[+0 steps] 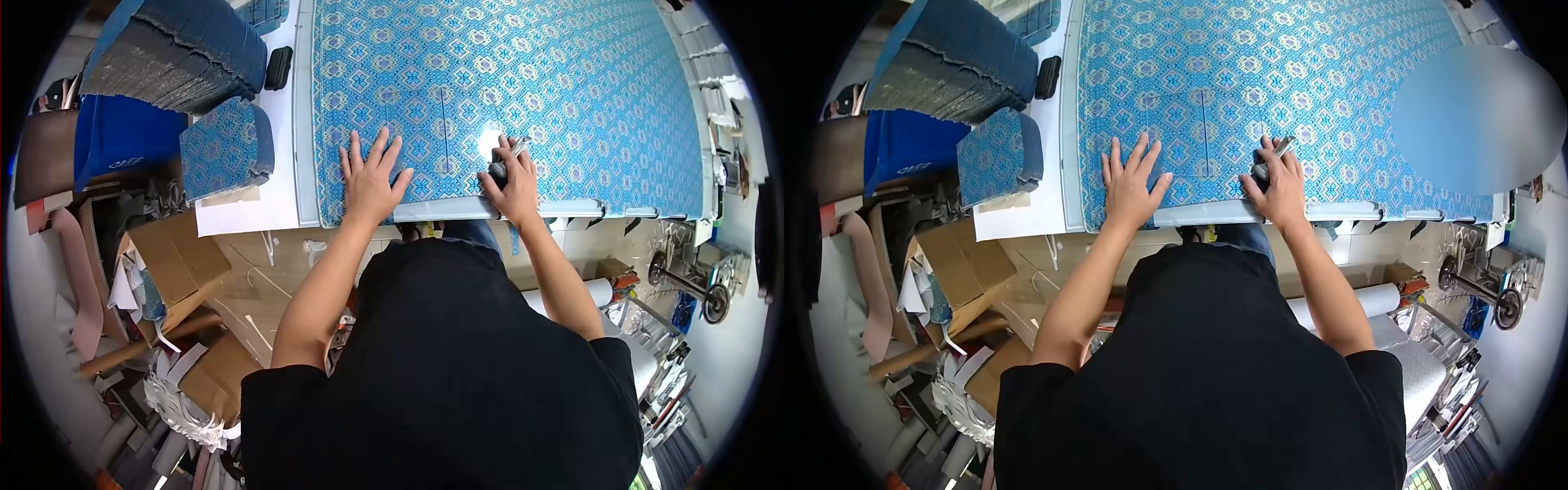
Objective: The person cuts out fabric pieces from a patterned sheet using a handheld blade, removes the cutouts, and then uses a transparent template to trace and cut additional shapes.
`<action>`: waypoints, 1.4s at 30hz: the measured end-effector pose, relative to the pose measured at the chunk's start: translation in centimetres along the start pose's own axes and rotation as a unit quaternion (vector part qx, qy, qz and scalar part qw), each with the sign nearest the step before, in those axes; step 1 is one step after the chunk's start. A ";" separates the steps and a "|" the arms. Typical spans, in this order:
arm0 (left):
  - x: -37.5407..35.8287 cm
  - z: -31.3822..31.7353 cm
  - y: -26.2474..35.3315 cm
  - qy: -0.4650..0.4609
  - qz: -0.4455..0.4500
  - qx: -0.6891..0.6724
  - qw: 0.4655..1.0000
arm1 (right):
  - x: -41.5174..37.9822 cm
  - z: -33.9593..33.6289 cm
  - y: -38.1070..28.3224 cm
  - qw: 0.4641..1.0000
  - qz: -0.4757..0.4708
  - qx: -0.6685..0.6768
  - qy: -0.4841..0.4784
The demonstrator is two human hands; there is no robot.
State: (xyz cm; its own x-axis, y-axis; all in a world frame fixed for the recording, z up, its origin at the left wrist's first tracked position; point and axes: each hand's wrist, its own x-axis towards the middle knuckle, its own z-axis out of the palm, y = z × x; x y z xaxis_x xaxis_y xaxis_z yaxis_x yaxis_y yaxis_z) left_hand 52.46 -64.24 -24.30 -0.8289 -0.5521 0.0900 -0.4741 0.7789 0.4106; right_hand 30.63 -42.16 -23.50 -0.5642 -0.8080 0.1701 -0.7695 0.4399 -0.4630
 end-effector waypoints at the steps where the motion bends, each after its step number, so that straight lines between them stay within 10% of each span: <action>1: 0.0 0.0 -0.1 0.003 0.003 0.002 1.000 | 0.0 0.1 0.0 1.000 0.001 0.001 -0.001; 42: 0.0 0.2 -0.2 0.009 0.008 0.009 1.000 | -0.1 0.1 -0.1 1.000 0.010 -0.018 -0.004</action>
State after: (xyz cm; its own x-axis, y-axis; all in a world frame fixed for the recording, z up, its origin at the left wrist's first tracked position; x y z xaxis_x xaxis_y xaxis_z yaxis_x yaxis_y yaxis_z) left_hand 52.47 -64.30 -24.55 -0.8311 -0.5445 0.1129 -0.4661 0.7928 0.3926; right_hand 30.78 -42.16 -23.53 -0.5774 -0.8018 0.1543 -0.7684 0.4698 -0.4345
